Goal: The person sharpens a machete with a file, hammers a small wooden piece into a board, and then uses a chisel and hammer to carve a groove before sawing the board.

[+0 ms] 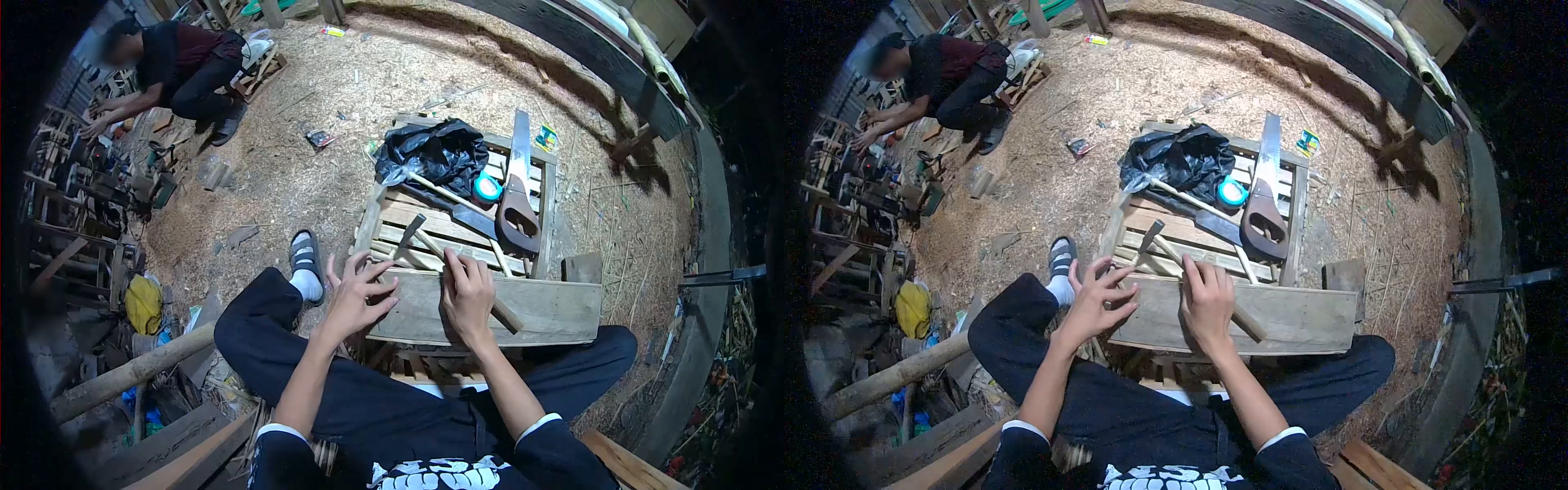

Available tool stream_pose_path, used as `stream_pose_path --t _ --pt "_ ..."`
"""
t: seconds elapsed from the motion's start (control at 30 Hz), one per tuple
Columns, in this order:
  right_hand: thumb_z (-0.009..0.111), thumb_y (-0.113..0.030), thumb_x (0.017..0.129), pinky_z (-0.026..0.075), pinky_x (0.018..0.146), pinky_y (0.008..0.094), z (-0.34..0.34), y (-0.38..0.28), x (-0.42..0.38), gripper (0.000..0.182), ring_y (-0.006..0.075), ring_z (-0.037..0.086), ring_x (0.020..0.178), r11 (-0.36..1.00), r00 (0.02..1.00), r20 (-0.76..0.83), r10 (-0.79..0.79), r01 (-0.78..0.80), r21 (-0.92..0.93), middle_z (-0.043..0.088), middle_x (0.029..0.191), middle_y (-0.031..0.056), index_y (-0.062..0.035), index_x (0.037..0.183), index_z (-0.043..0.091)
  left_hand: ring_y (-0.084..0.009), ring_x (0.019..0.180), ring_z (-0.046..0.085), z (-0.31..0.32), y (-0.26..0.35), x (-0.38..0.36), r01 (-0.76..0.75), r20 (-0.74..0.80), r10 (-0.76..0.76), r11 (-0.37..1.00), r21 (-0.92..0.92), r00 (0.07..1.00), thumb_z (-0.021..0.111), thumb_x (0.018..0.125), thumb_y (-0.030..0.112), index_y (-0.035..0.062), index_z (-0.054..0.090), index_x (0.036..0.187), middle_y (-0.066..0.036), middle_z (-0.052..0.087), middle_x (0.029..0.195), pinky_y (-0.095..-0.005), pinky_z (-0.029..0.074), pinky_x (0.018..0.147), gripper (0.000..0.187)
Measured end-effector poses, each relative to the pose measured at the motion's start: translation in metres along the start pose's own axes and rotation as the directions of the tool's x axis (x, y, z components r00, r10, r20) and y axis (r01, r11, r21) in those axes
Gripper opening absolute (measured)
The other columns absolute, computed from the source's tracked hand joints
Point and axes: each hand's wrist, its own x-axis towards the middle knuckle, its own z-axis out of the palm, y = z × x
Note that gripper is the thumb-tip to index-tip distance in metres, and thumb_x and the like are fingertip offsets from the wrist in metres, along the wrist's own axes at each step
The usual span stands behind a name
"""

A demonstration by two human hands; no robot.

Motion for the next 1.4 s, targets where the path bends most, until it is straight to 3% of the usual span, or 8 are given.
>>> stream_pose_path --t 0.2,0.27,0.43,0.53,0.63,0.73,1.1,1.4 --pt "0.073 -0.011 0.092 0.048 0.082 0.0431 0.001 0.002 -0.002 0.039 0.0292 0.062 0.097 1.0 1.0 0.029 0.01 -0.01 -0.012 0.068 0.106 0.009 -0.0099 0.131 0.07 -0.0315 0.151 0.037 -0.032 -0.009 0.001 -0.089 0.106 0.08 0.992 0.087 0.991 0.086 0.081 0.044 0.0182 0.073 0.134 -0.005 0.059 0.152 -0.0649 0.007 0.124 0.06" --pt "0.073 -0.01 0.092 0.048 0.081 0.043 0.002 0.002 -0.002 0.039 0.0294 0.062 0.096 1.0 1.0 0.025 0.009 -0.009 -0.011 0.068 0.106 0.009 -0.0098 0.131 0.07 -0.0325 0.15 0.038 -0.042 -0.017 0.008 -0.056 0.069 0.056 0.998 0.0 0.996 0.088 0.078 0.046 0.0163 0.067 0.142 -0.009 0.058 0.153 -0.0586 0.016 0.125 0.073" --pt "0.074 -0.009 0.091 0.048 0.081 0.0429 0.001 -0.001 0.0 0.04 0.0294 0.062 0.095 1.0 1.0 0.021 0.008 -0.007 -0.02 0.067 0.104 0.009 -0.0098 0.131 0.07 -0.0281 0.129 0.06 -0.044 -0.018 0.016 -0.103 -0.05 0.112 0.982 0.161 0.992 0.077 0.093 0.024 0.0114 0.072 0.132 -0.009 0.07 0.136 -0.0512 0.03 0.122 0.042" --pt "0.073 -0.009 0.091 0.047 0.081 0.0429 0.0 -0.003 0.0 0.04 0.0289 0.062 0.096 1.0 1.0 0.017 0.014 -0.014 -0.026 0.067 0.104 0.0088 -0.0103 0.131 0.07 -0.027 0.127 0.062 -0.026 -0.028 0.018 -0.08 -0.096 0.068 0.988 -0.128 0.993 0.077 0.092 0.023 0.0111 0.076 0.124 -0.008 0.072 0.129 -0.0505 0.032 0.122 0.033" --pt "0.073 -0.009 0.092 0.047 0.082 0.0428 -0.001 -0.005 0.001 0.04 0.0287 0.062 0.097 0.999 0.999 0.023 0.026 -0.026 -0.023 0.067 0.105 0.0087 -0.0106 0.132 0.07 -0.0258 0.124 0.064 -0.029 -0.033 0.016 -0.134 -0.051 0.137 0.989 0.057 0.989 0.077 0.093 0.022 0.0113 0.078 0.118 -0.006 0.074 0.123 -0.0509 0.031 0.123 0.027" --pt "0.073 -0.008 0.092 0.047 0.083 0.0429 -0.002 -0.005 0.0 0.04 0.0286 0.062 0.098 1.0 1.0 0.025 0.018 -0.018 -0.025 0.067 0.105 0.0087 -0.0108 0.132 0.07 -0.0249 0.122 0.064 -0.033 -0.023 0.021 -0.131 -0.053 0.13 0.991 -0.012 0.99 0.077 0.092 0.021 0.0115 0.079 0.113 -0.005 0.075 0.12 -0.0511 0.031 0.123 0.024" --pt "0.074 -0.007 0.09 0.047 0.083 0.0423 -0.001 -0.003 -0.001 0.04 0.0286 0.063 0.098 1.0 0.999 0.024 0.031 -0.031 -0.003 0.069 0.107 0.0082 -0.0105 0.13 0.072 -0.0267 0.123 0.063 -0.028 -0.024 0.022 -0.231 0.007 0.231 0.972 -0.031 0.973 0.081 0.087 0.023 0.0076 0.079 0.105 -0.007 0.075 0.119 -0.0493 0.037 0.119 0.023" --pt "0.076 -0.008 0.089 0.047 0.082 0.042 0.001 -0.001 -0.002 0.043 0.0282 0.063 0.099 0.999 0.999 0.029 0.023 -0.022 -0.026 0.068 0.106 0.0081 -0.0109 0.132 0.071 -0.0255 0.129 0.061 -0.015 -0.016 0.013 -0.25 -0.061 0.253 0.967 0.049 0.966 0.09 0.076 0.037 0.0107 0.077 0.108 -0.007 0.074 0.126 -0.0536 0.034 0.12 0.043"
